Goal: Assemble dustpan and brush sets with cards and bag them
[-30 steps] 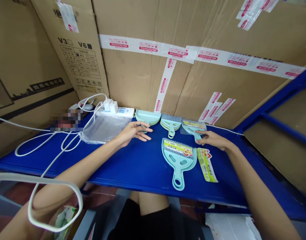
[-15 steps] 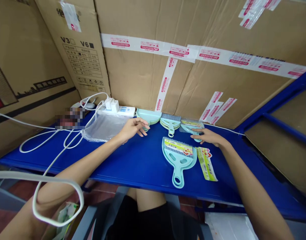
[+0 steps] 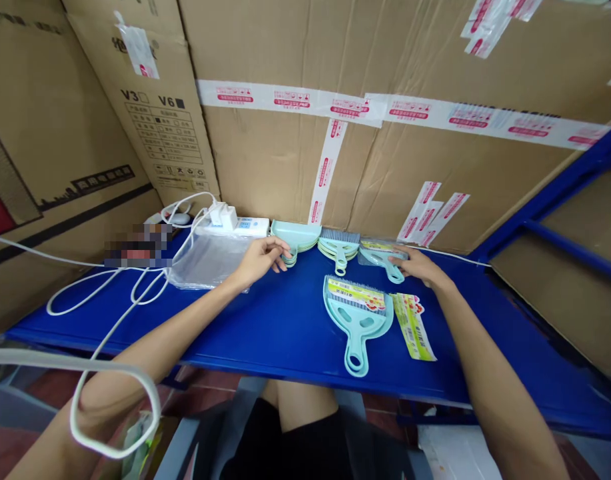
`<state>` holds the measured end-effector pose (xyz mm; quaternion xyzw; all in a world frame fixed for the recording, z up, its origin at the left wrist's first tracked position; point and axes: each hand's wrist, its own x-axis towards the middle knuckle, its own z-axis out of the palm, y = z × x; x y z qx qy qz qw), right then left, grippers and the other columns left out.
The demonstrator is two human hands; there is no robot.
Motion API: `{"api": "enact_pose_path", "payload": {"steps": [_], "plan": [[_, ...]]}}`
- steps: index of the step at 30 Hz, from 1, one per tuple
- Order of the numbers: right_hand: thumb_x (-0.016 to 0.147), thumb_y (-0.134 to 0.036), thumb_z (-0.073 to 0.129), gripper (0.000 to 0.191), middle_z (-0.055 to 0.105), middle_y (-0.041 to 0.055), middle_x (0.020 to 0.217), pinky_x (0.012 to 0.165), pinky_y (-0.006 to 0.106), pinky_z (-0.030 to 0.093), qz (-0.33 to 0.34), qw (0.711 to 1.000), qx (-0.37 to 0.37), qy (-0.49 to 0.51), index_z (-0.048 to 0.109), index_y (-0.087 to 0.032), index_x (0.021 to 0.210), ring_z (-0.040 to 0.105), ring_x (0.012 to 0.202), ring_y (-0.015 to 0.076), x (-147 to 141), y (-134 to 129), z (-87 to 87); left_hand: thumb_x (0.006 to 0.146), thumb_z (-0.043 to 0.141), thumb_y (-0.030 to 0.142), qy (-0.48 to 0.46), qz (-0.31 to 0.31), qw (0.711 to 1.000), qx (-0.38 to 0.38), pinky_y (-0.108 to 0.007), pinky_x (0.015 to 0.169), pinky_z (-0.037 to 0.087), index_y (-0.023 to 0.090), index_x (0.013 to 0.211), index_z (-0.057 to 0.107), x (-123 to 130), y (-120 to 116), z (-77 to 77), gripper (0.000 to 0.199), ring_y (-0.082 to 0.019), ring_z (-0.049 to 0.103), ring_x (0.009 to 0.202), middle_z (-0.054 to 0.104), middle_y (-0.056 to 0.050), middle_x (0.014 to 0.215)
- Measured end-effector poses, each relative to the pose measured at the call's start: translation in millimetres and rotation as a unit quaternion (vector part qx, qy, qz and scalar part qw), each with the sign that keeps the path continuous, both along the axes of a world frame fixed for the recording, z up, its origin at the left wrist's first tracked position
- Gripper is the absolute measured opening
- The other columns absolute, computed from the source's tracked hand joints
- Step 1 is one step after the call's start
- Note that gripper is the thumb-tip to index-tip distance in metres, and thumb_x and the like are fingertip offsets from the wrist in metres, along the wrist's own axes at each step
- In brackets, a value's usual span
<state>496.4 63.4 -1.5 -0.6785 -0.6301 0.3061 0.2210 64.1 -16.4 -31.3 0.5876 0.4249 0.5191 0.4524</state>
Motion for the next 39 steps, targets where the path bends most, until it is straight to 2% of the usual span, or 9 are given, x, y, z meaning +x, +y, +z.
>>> {"api": "enact_pose_path", "payload": {"steps": [3,7,10,14,18,21,26,34,39], "plan": [[0.093,-0.051,0.074,0.077,0.080,0.0143,0.101,0.075,0.040,0.063,0.010,0.997,0.026,-0.077,0.057,-0.016,0.159,0.075,0.080,0.0289,0.6,-6.0,0.9,0.090,0.068,0.031,0.036,0.024,0.999,0.023,-0.024,0.050,0.050,0.015,0.097,0.069,-0.5,-1.2,-2.0,0.017,-0.015,0.070,0.056,0.078,-0.007,0.087],[0.102,-0.053,0.057,0.059,0.069,0.0269,0.130,0.097,0.059,0.056,-0.027,0.944,0.188,-0.270,0.071,-0.015,0.144,0.072,0.111,0.0441,-17.6,-26.9,9.7,0.092,0.062,0.022,0.197,0.085,0.969,0.120,-0.027,0.062,0.050,0.018,0.099,0.072,-0.8,-5.9,-1.4,0.013,-0.014,0.065,0.061,0.077,-0.005,0.091],[0.105,-0.046,0.050,0.050,0.070,0.0227,0.126,0.100,0.053,0.056,0.062,0.933,0.281,-0.215,0.076,-0.014,0.133,0.073,0.105,0.0362,-48.6,-42.8,6.6,0.092,0.062,0.019,0.318,0.102,0.923,0.192,-0.030,0.070,0.049,0.018,0.100,0.073,-0.7,-8.1,-1.9,0.014,-0.014,0.063,0.066,0.074,-0.006,0.103],[0.103,-0.046,0.056,0.046,0.069,0.0152,0.132,0.089,0.042,0.060,0.260,0.927,0.248,-0.108,0.074,-0.021,0.137,0.072,0.103,0.0278,-84.6,-54.4,-4.5,0.094,0.061,0.021,0.369,0.098,0.901,0.209,-0.031,0.071,0.048,0.018,0.104,0.072,0.1,-7.3,-6.4,0.016,-0.013,0.060,0.065,0.069,-0.007,0.108],[0.102,-0.051,0.059,0.042,0.072,0.0139,0.124,0.085,0.041,0.059,0.275,0.923,0.246,-0.108,0.079,-0.022,0.125,0.071,0.100,0.0275,-80.9,-59.5,3.1,0.097,0.058,0.021,0.376,0.105,0.893,0.223,-0.032,0.074,0.048,0.018,0.105,0.072,0.6,-7.4,-7.4,0.017,-0.014,0.061,0.067,0.068,-0.007,0.107],[0.094,-0.063,0.069,0.063,0.073,0.0141,0.129,0.094,0.042,0.058,0.326,0.928,0.134,-0.118,0.071,-0.024,0.143,0.070,0.113,0.0313,-62.9,-67.0,16.3,0.098,0.057,0.021,0.372,0.103,0.894,0.227,-0.032,0.074,0.048,0.018,0.105,0.072,0.6,-9.0,-5.9,0.017,-0.014,0.061,0.067,0.068,-0.007,0.108],[0.063,-0.070,0.094,0.144,0.045,0.0151,0.167,0.125,0.057,0.035,0.457,0.874,-0.005,-0.165,0.015,-0.030,0.177,0.044,0.150,0.0437,-48.3,-84.2,22.5,0.098,0.056,0.020,0.373,0.104,0.893,0.230,-0.032,0.073,0.048,0.018,0.106,0.073,0.4,-10.7,-5.3,0.019,-0.013,0.060,0.065,0.069,-0.007,0.110],[0.065,-0.072,0.091,0.149,0.048,0.0127,0.149,0.121,0.058,0.038,0.491,0.855,0.008,-0.165,-0.001,-0.033,0.176,0.043,0.140,0.0421,-61.3,-98.9,10.4,0.097,0.056,0.020,0.353,0.097,0.899,0.241,-0.030,0.071,0.048,0.018,0.102,0.075,5.0,-14.5,-3.0,0.020,-0.014,0.060,0.068,0.071,-0.007,0.105],[0.062,-0.076,0.091,0.154,0.044,0.0143,0.150,0.122,0.059,0.036,0.486,0.858,0.011,-0.167,-0.001,-0.031,0.177,0.038,0.143,0.0421,-74.6,-107.3,7.4,0.097,0.058,0.025,0.301,0.010,0.919,0.254,-0.029,0.070,0.049,0.019,0.100,0.077,14.5,-28.3,4.8,0.020,-0.016,0.062,0.072,0.074,-0.009,0.103]]}}
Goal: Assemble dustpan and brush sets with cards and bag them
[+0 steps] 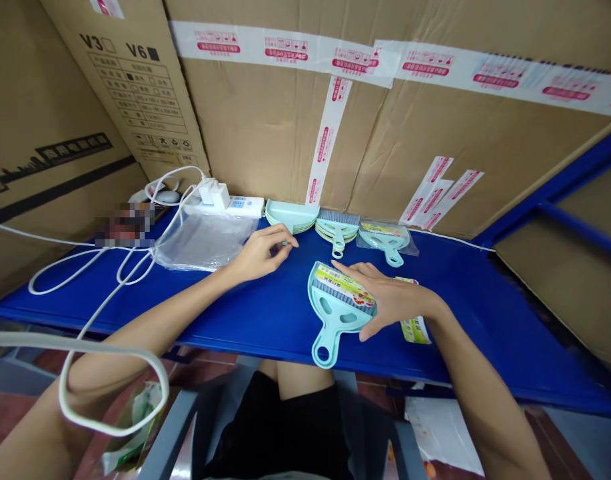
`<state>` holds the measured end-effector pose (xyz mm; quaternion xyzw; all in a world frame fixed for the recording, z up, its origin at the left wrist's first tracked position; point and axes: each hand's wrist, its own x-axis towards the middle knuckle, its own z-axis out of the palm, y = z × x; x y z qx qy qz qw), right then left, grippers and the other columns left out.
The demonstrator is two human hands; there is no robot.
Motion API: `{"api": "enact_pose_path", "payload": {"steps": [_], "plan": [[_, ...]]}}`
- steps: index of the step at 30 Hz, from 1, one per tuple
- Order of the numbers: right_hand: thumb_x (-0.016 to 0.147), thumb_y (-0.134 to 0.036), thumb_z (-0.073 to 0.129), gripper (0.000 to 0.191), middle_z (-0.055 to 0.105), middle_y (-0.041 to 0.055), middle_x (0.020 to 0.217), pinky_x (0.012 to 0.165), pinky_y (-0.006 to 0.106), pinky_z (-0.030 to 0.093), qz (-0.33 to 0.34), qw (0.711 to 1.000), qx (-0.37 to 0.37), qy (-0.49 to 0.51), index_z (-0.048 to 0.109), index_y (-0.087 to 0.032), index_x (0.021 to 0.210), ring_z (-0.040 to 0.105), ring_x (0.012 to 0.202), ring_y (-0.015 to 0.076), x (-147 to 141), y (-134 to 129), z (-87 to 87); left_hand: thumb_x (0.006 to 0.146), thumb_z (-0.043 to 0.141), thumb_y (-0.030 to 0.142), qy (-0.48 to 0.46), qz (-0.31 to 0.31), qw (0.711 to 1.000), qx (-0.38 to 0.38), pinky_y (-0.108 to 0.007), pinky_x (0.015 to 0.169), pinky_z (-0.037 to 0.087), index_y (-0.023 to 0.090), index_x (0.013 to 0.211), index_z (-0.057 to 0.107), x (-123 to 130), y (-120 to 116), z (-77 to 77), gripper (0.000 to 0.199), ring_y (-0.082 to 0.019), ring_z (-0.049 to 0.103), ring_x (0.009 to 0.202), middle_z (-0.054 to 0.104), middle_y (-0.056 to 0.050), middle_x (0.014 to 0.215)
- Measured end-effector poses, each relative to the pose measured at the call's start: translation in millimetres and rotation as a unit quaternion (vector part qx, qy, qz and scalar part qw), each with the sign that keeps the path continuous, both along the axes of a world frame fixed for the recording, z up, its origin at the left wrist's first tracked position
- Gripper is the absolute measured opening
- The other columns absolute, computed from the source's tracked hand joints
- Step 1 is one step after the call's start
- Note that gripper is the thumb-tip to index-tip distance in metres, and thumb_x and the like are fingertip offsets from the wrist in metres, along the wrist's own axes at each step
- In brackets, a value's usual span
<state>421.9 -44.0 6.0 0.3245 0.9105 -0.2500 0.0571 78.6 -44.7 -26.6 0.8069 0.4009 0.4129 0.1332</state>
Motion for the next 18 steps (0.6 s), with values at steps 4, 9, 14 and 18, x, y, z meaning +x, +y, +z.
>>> {"api": "enact_pose_path", "payload": {"steps": [4,9,14,18], "plan": [[0.063,-0.081,0.087,0.152,0.050,0.0132,0.141,0.119,0.058,0.039,-0.010,0.999,0.031,0.017,0.001,-0.030,0.177,0.044,0.136,0.0410,-7.9,-3.3,-4.4,0.098,0.063,0.035,-0.004,-0.072,0.990,-0.122,-0.025,0.058,0.044,0.020,0.107,0.074,6.6,-8.8,2.8,0.020,-0.014,0.060,0.060,0.077,-0.005,0.083],[0.068,-0.089,0.079,0.141,0.053,0.0158,0.139,0.112,0.060,0.045,-0.069,0.992,0.101,0.025,0.007,-0.035,0.177,0.050,0.133,0.0441,-23.4,-13.1,-16.8,0.104,0.058,0.058,0.057,-0.173,0.922,-0.343,-0.022,0.042,0.041,0.021,0.082,0.067,3.3,-13.7,7.0,0.044,-0.012,0.055,0.037,0.072,-0.002,0.059],[0.080,-0.091,0.065,0.123,0.056,0.0239,0.134,0.101,0.064,0.051,-0.169,0.969,0.183,0.010,0.020,-0.029,0.176,0.052,0.127,0.0497,-48.2,-30.9,-30.2,0.095,0.070,0.065,0.094,-0.210,0.865,-0.445,-0.022,0.037,0.041,0.020,0.061,0.063,-2.8,-14.6,8.9,0.057,-0.015,0.060,0.035,0.069,-0.004,0.054],[0.095,-0.084,0.052,0.097,0.061,0.0237,0.133,0.098,0.063,0.053,-0.204,0.963,0.177,0.013,0.034,-0.029,0.172,0.057,0.127,0.0487,-50.8,-30.0,-26.6,0.080,0.088,0.059,0.028,-0.207,0.821,-0.532,-0.022,0.037,0.047,0.019,0.068,0.070,-5.4,-10.0,6.6,0.045,-0.018,0.066,0.041,0.072,-0.005,0.061]]}}
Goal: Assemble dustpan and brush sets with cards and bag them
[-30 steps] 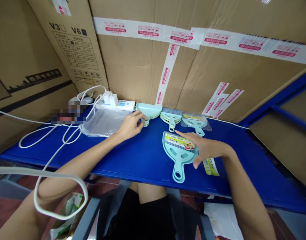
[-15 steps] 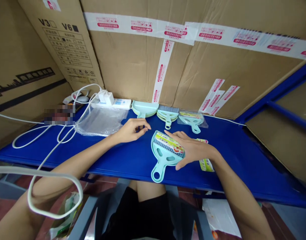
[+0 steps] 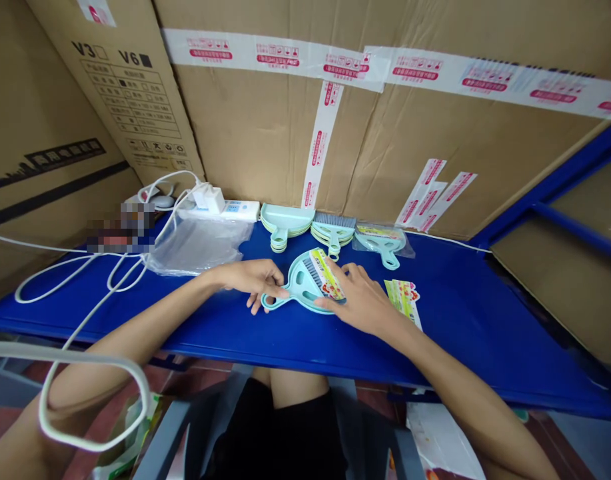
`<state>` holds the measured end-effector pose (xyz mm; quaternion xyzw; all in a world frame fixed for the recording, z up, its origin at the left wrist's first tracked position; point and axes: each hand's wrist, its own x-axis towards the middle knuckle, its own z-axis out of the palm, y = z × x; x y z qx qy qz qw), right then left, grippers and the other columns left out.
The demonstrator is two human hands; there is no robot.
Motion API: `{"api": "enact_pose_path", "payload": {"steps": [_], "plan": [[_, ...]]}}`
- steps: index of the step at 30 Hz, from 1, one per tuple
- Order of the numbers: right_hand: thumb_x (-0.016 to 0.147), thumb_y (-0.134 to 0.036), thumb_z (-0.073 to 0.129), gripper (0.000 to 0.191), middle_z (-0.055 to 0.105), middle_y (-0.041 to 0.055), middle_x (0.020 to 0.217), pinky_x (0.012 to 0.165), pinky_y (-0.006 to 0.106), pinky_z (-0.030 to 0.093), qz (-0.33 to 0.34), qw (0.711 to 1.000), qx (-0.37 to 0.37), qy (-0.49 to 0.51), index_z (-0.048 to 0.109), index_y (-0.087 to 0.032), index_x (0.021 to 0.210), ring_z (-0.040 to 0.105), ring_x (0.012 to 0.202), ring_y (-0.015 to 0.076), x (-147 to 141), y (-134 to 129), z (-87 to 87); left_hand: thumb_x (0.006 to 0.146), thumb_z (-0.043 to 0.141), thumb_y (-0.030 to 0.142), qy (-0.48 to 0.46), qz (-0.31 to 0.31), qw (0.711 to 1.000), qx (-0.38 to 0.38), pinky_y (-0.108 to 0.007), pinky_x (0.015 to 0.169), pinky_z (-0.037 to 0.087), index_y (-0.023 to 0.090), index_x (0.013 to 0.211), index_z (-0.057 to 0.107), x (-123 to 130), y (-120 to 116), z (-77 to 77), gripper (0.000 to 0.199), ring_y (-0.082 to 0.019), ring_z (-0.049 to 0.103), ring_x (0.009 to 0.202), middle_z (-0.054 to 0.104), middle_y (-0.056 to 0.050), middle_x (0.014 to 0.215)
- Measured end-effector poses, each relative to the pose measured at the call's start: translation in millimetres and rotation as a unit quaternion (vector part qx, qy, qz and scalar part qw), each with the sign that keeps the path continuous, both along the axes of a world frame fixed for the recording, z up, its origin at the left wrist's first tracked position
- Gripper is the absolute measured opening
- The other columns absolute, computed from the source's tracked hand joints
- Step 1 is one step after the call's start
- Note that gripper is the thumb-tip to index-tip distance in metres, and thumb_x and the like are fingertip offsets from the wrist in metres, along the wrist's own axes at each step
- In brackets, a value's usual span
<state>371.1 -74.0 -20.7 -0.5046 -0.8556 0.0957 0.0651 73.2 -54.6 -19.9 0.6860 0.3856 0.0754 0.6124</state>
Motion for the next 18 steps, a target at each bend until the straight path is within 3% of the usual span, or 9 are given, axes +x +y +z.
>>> {"api": "enact_pose_path", "payload": {"steps": [4,6,9,15,18], "plan": [[0.108,-0.069,0.036,0.071,0.070,0.0160,0.121,0.098,0.054,0.057,-0.043,0.990,-0.049,0.123,0.048,-0.026,0.164,0.069,0.112,0.0350,16.9,19.9,5.1,0.080,0.089,0.057,-0.017,-0.012,0.999,-0.042,-0.021,0.041,0.050,0.019,0.075,0.076,-5.6,4.7,1.6,0.041,-0.016,0.067,0.045,0.074,-0.006,0.067],[0.107,-0.064,0.045,0.068,0.071,0.0121,0.111,0.079,0.043,0.064,-0.043,0.974,-0.115,0.188,0.051,-0.024,0.162,0.072,0.091,0.0268,26.5,30.3,4.2,0.082,0.087,0.058,-0.018,-0.030,0.999,-0.042,-0.022,0.043,0.051,0.019,0.076,0.075,-10.5,6.7,3.4,0.041,-0.016,0.067,0.048,0.075,-0.007,0.070],[0.100,-0.058,0.064,0.070,0.068,0.0081,0.105,0.054,0.031,0.061,-0.007,0.944,-0.214,0.249,0.052,-0.025,0.160,0.069,0.074,0.0188,35.1,39.1,1.9,0.087,0.082,0.061,-0.008,-0.077,0.996,-0.043,-0.022,0.048,0.053,0.019,0.079,0.072,-20.6,11.3,4.4,0.043,-0.015,0.068,0.051,0.077,-0.006,0.074],[0.090,-0.056,0.079,0.076,0.063,0.0061,0.106,0.059,0.032,0.067,0.044,0.876,-0.324,0.355,0.058,-0.025,0.155,0.069,0.081,0.0176,26.4,32.0,4.6,0.091,0.081,0.055,-0.027,-0.124,0.990,-0.055,-0.022,0.052,0.054,0.016,0.085,0.068,-40.6,23.5,1.6,0.042,-0.014,0.067,0.054,0.075,-0.005,0.077],[0.086,-0.052,0.085,0.075,0.066,0.0065,0.105,0.062,0.032,0.066,0.036,0.864,-0.326,0.383,0.064,-0.022,0.151,0.068,0.082,0.0178,19.4,26.5,3.8,0.093,0.080,0.053,-0.028,-0.123,0.991,-0.046,-0.021,0.054,0.054,0.016,0.088,0.068,-44.8,24.7,4.1,0.040,-0.013,0.067,0.057,0.073,-0.004,0.078]]}}
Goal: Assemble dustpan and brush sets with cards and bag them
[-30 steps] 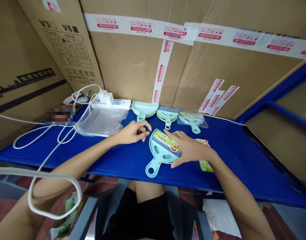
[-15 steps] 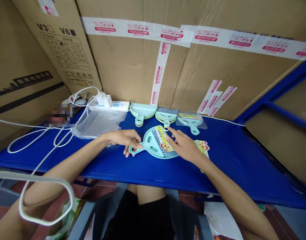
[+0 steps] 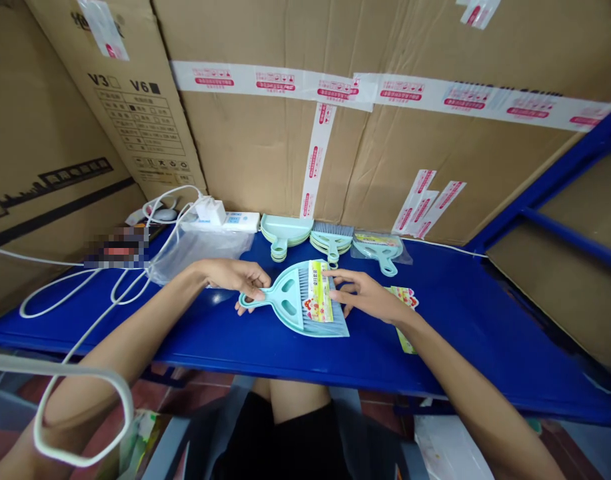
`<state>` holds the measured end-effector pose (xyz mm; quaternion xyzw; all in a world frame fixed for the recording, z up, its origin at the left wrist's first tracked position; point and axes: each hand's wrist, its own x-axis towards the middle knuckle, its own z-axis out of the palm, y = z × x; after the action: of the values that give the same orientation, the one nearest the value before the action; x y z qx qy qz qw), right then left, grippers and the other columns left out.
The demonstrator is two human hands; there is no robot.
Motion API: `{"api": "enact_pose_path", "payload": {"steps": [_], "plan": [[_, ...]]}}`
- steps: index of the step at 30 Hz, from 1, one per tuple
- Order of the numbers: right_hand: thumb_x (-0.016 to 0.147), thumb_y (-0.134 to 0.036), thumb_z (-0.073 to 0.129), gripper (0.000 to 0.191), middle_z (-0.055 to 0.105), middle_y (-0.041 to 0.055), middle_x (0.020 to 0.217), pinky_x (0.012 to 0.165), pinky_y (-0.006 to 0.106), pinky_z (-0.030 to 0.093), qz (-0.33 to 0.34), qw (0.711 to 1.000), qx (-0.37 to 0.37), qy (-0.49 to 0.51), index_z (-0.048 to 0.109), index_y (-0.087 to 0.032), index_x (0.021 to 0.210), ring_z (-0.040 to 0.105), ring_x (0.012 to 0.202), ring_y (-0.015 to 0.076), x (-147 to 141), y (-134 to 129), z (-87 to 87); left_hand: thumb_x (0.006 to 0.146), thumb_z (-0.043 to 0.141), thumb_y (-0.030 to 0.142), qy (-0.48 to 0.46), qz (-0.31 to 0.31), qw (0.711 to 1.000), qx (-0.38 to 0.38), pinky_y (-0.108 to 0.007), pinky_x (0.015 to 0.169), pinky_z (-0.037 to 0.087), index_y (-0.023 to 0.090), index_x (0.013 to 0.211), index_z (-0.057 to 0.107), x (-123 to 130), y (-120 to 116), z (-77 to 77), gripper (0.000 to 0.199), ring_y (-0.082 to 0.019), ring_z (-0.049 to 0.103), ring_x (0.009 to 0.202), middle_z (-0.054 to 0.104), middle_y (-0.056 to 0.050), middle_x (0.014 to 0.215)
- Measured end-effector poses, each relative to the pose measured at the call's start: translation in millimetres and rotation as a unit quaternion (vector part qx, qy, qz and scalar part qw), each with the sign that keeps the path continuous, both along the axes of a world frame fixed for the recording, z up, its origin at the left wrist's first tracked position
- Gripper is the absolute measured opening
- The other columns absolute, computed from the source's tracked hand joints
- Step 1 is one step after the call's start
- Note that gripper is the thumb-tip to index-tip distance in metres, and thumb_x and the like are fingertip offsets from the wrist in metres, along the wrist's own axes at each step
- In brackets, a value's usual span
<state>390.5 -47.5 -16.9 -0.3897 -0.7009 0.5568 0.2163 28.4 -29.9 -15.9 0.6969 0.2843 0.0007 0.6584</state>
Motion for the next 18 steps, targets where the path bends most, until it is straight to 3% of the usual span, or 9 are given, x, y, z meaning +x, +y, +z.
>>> {"api": "enact_pose_path", "payload": {"steps": [4,7,10,12,14,18], "plan": [[0.082,-0.044,0.090,0.079,0.072,0.0056,0.098,0.064,0.030,0.063,-0.018,1.000,-0.010,0.001,0.064,-0.022,0.153,0.066,0.078,0.0167,-3.0,-1.8,-4.7,0.093,0.080,0.053,-0.004,0.008,1.000,0.004,-0.021,0.055,0.053,0.016,0.088,0.069,-0.6,-1.6,4.1,0.038,-0.011,0.063,0.055,0.073,-0.003,0.079],[0.080,-0.043,0.092,0.078,0.070,0.0122,0.131,0.064,0.030,0.062,-0.022,1.000,-0.009,0.014,0.066,-0.026,0.151,0.069,0.090,0.0199,-2.6,-0.9,-5.4,0.094,0.080,0.052,-0.009,0.012,1.000,0.012,-0.021,0.055,0.052,0.016,0.087,0.069,0.1,-2.0,4.5,0.038,-0.011,0.061,0.055,0.072,-0.002,0.078],[0.078,-0.043,0.092,0.073,0.059,0.0123,0.154,0.084,0.039,0.065,-0.026,0.999,-0.012,0.033,0.071,-0.029,0.146,0.070,0.109,0.0249,-2.5,-0.8,-3.5,0.093,0.080,0.052,-0.014,0.026,0.999,0.025,-0.020,0.055,0.051,0.016,0.085,0.068,0.8,-1.8,4.4,0.039,-0.011,0.061,0.056,0.072,-0.002,0.077],[0.079,-0.042,0.093,0.068,0.060,0.0096,0.156,0.106,0.047,0.060,-0.028,0.998,-0.026,0.058,0.072,-0.032,0.144,0.068,0.122,0.0275,-2.9,-1.4,-2.4,0.093,0.080,0.053,-0.014,0.037,0.999,0.034,-0.021,0.055,0.051,0.016,0.086,0.068,1.3,-1.7,5.1,0.039,-0.011,0.062,0.056,0.072,-0.002,0.078],[0.080,-0.040,0.093,0.067,0.064,0.0074,0.154,0.117,0.050,0.052,-0.030,0.995,-0.048,0.088,0.072,-0.034,0.143,0.065,0.132,0.0290,-3.7,-2.2,-2.5,0.093,0.080,0.053,-0.015,0.048,0.998,0.042,-0.021,0.055,0.051,0.016,0.087,0.069,1.7,-1.5,6.2,0.039,-0.011,0.062,0.057,0.071,-0.002,0.076],[0.077,-0.034,0.096,0.079,0.069,0.0071,0.148,0.114,0.049,0.056,-0.017,0.988,-0.097,0.121,0.066,-0.033,0.151,0.069,0.129,0.0288,-6.4,-3.6,-5.3,0.093,0.079,0.053,-0.026,0.063,0.996,0.053,-0.020,0.053,0.049,0.016,0.087,0.071,1.1,-0.4,8.0,0.038,-0.011,0.061,0.057,0.068,-0.001,0.072]]}}
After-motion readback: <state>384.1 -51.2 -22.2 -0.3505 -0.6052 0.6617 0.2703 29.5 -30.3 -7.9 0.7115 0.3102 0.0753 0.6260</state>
